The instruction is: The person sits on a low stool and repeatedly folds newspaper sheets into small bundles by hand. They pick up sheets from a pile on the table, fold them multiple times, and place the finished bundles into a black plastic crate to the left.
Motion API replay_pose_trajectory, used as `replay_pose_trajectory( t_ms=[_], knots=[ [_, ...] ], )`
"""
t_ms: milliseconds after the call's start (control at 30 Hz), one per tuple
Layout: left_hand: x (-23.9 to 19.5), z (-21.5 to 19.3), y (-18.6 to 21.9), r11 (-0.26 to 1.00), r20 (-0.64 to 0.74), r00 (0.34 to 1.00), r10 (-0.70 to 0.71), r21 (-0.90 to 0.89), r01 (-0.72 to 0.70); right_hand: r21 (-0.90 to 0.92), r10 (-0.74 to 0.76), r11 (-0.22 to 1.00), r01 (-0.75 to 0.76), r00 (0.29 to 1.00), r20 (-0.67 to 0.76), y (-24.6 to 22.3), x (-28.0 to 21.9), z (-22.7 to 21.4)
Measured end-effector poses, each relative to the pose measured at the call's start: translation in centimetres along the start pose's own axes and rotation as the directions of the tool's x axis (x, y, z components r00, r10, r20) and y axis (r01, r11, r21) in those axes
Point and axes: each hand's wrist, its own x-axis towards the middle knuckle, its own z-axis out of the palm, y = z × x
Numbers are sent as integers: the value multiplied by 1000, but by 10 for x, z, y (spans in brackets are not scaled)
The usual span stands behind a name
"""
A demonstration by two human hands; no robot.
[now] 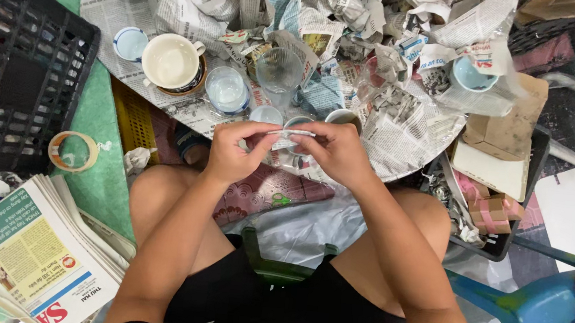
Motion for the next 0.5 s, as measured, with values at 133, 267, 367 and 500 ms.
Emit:
replay_pose_trajectory(
  t_ms=[133, 267, 367, 500],
  knots=[
    [2, 8, -2, 998, -34, 999, -37, 41, 38, -148, -44, 988, 38, 998, -37, -1, 1, -1],
    [1, 16, -6, 997, -43, 996, -72, 35, 74, -264, -198, 947, 184, 980, -27, 6, 0, -3],
    [2, 18, -1, 1000, 13, 1000, -26, 14, 25, -190, -125, 975, 110, 990, -68, 8, -3, -4],
    [-3, 7, 22, 997, 49, 998, -47, 65, 44, -378, -300, 887, 264, 953, -40, -4, -16, -5]
  ],
)
